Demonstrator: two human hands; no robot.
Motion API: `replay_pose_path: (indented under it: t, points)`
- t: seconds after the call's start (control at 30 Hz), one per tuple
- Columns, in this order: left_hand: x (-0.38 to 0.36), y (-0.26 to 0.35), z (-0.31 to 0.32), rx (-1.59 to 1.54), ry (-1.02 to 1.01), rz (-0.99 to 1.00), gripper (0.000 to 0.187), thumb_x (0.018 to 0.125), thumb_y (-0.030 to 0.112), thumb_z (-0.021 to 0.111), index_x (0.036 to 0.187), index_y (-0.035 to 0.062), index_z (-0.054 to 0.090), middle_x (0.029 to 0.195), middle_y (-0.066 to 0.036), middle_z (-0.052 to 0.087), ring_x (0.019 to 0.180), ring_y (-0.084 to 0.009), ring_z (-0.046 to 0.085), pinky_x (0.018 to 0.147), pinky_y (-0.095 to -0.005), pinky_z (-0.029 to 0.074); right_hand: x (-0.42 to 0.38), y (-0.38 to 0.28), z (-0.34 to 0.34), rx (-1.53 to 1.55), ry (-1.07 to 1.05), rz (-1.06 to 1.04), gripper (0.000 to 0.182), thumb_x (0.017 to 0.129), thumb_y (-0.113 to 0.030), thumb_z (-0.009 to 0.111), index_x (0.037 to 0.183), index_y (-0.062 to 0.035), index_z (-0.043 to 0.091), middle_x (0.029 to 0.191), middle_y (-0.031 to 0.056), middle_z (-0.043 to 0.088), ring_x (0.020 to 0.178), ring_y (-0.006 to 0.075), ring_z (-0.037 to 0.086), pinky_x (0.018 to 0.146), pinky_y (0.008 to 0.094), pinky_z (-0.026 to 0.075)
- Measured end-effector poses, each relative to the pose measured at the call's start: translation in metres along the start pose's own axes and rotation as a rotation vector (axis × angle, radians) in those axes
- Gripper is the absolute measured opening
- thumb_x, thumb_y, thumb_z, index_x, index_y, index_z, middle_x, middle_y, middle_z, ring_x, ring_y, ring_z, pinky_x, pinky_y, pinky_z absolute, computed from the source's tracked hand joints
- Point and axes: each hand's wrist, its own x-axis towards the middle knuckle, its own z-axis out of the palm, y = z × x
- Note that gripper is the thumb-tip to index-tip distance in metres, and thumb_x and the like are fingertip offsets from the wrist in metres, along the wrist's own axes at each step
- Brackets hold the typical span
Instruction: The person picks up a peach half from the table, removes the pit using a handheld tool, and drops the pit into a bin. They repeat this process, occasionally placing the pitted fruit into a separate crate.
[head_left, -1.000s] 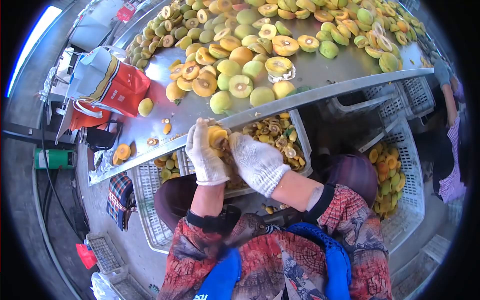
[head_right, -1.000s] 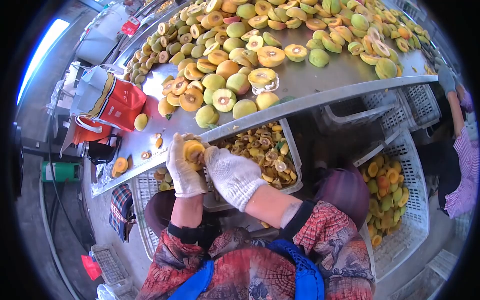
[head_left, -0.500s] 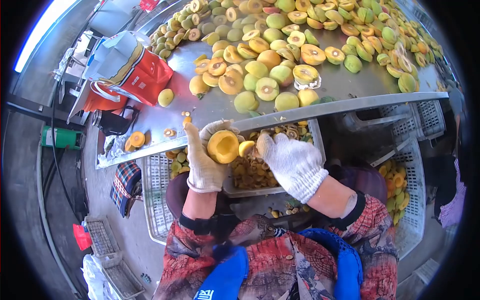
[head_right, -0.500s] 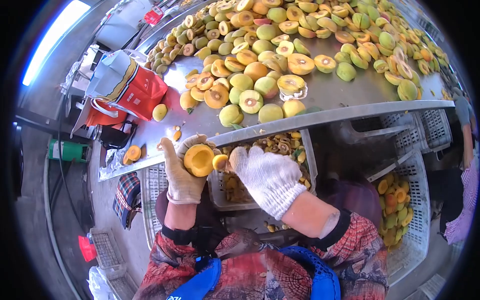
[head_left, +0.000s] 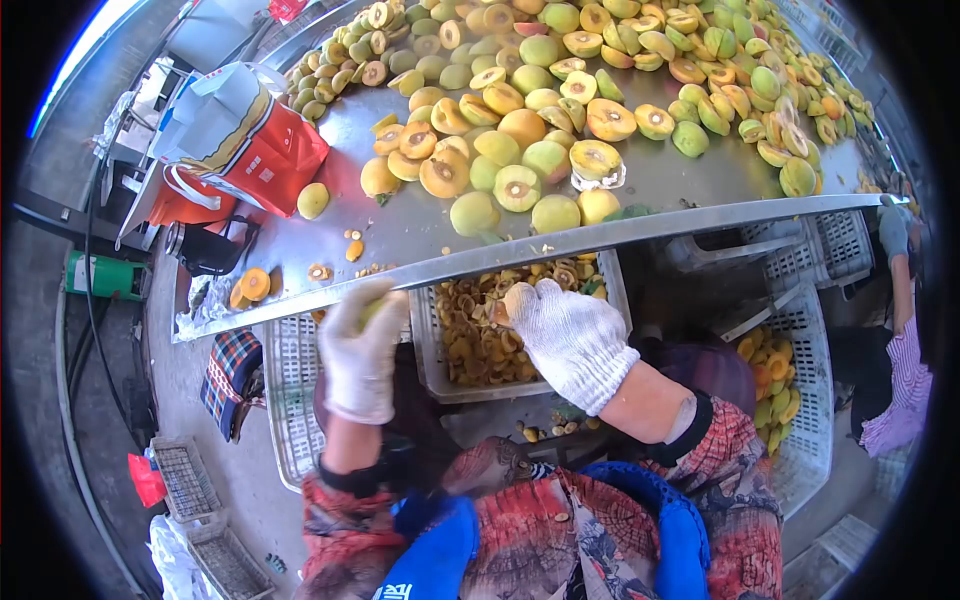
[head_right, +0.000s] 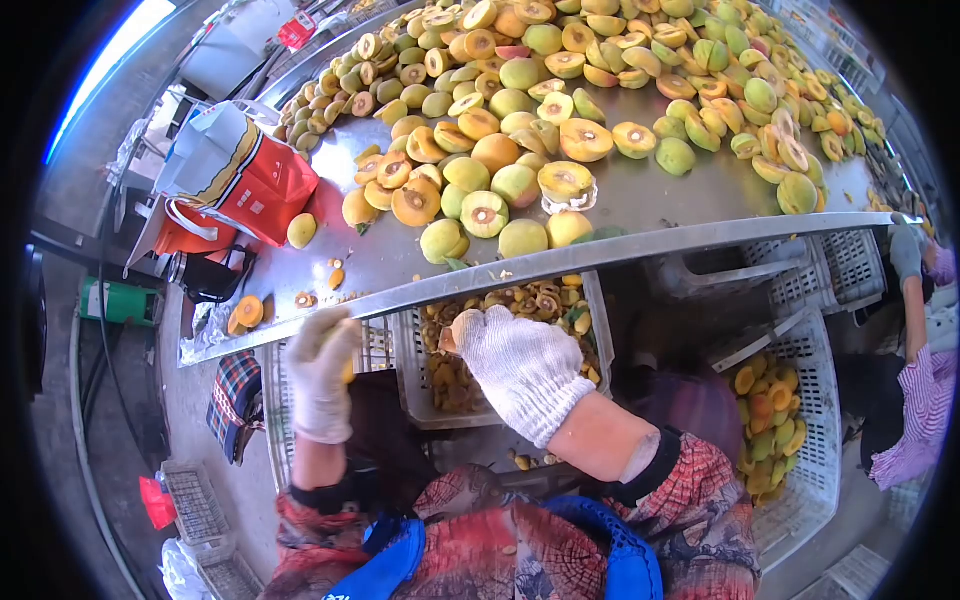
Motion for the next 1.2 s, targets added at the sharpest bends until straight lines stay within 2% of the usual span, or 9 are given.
replay_pose_path:
  t: [0.17, 0.2, 0.37, 0.5, 0.53, 0.77, 0.97, 1.03, 1.2]
  points:
    - [0.028, -0.020, -0.095, 1.485, -0.023, 0.205, 0.024, 0.076, 0.023, 0.072, 0.094, 0.0067, 0.069, 0.099, -0.014, 0.064, 0.090, -0.0336, 0.060, 0.080, -0.0378, 0.048, 0.000, -0.001, -0.010, 0.029, -0.071, 0.048, 0.014, 0.084, -0.020, 0.057, 0.092, -0.0083, 0.055, 0.074, 0.0114, 0.058, 0.060, 0.0276, 0.065, 0.046, 0.0398, 0.051]
    - [0.035, -0.011, -0.094, 1.439, -0.085, 0.072, 0.033, 0.076, 0.026, 0.071, 0.101, 0.0048, 0.068, 0.107, -0.015, 0.062, 0.102, -0.0337, 0.057, 0.088, -0.0394, 0.045, 0.001, -0.003, -0.014, 0.043, -0.095, 0.060, 0.014, 0.085, -0.021, 0.055, 0.090, -0.0079, 0.055, 0.074, 0.0114, 0.058, 0.060, 0.0279, 0.065, 0.046, 0.0403, 0.051]
    - [0.080, 0.014, -0.008, 0.637, -0.240, 0.337, 0.044, 0.075, 0.028, 0.071, 0.111, 0.0039, 0.063, 0.111, -0.018, 0.061, 0.103, -0.0337, 0.058, 0.090, -0.0387, 0.045, -0.003, 0.001, -0.015, 0.098, -0.054, 0.030, 0.017, 0.089, -0.024, 0.052, 0.089, -0.0079, 0.056, 0.075, 0.0115, 0.059, 0.060, 0.0279, 0.065, 0.045, 0.0409, 0.050]
    - [0.125, 0.005, 0.078, 0.950, -0.511, 0.445, 0.047, 0.075, 0.026, 0.070, 0.116, 0.0049, 0.058, 0.111, -0.017, 0.061, 0.102, -0.0352, 0.059, 0.087, -0.0415, 0.047, 0.000, 0.005, -0.021, 0.121, -0.074, 0.089, 0.016, 0.090, -0.023, 0.051, 0.090, -0.0075, 0.055, 0.075, 0.0121, 0.058, 0.059, 0.0288, 0.064, 0.045, 0.0411, 0.050]
    - [0.129, 0.009, 0.092, 1.058, -0.570, 0.339, 0.057, 0.071, 0.028, 0.073, 0.121, 0.0060, 0.055, 0.112, -0.019, 0.060, 0.107, -0.0361, 0.057, 0.092, -0.0413, 0.045, 0.000, 0.007, -0.023, 0.135, -0.068, 0.092, 0.016, 0.090, -0.023, 0.051, 0.090, -0.0075, 0.055, 0.075, 0.0122, 0.058, 0.058, 0.0289, 0.064, 0.045, 0.0410, 0.050]
    - [0.134, -0.015, 0.105, 1.030, -0.496, 0.400, 0.053, 0.071, 0.016, 0.074, 0.118, 0.0074, 0.052, 0.114, -0.020, 0.058, 0.102, -0.0362, 0.060, 0.088, -0.0412, 0.049, -0.002, 0.011, -0.022, 0.235, -0.001, 0.071, 0.016, 0.089, -0.022, 0.053, 0.092, -0.0071, 0.054, 0.076, 0.0142, 0.058, 0.058, 0.0295, 0.063, 0.046, 0.0405, 0.050]
    - [0.093, 0.007, 0.070, -0.134, -0.432, 0.052, 0.073, 0.069, 0.008, 0.072, 0.135, 0.0006, 0.041, 0.124, -0.015, 0.053, 0.110, -0.0247, 0.056, 0.092, -0.0349, 0.047, 0.001, 0.013, -0.026, 0.691, -0.013, 0.164, 0.026, 0.086, -0.023, 0.060, 0.103, -0.0049, 0.053, 0.084, 0.0212, 0.060, 0.079, 0.0400, 0.062, 0.067, 0.0453, 0.051]
    - [0.075, 0.013, 0.060, -0.281, -0.433, 0.022, 0.079, 0.066, 0.005, 0.071, 0.138, -0.0017, 0.037, 0.127, -0.011, 0.050, 0.114, -0.0218, 0.051, 0.097, -0.0341, 0.043, 0.005, 0.011, -0.028, 0.903, -0.068, 0.261, 0.028, 0.087, -0.023, 0.058, 0.108, -0.0054, 0.052, 0.093, 0.0243, 0.062, 0.089, 0.0429, 0.060, 0.072, 0.0455, 0.051]
    - [0.024, 0.016, 0.063, -0.708, -0.440, -0.091, 0.082, 0.062, 0.003, 0.067, 0.139, 0.0027, 0.037, 0.129, -0.008, 0.050, 0.117, -0.0206, 0.050, 0.102, -0.0328, 0.039, 0.010, 0.008, -0.016, 1.522, -0.259, 0.423, 0.029, 0.090, -0.019, 0.063, 0.111, -0.0022, 0.051, 0.090, 0.0046, 0.063, 0.078, 0.0181, 0.062, 0.071, 0.0342, 0.052]
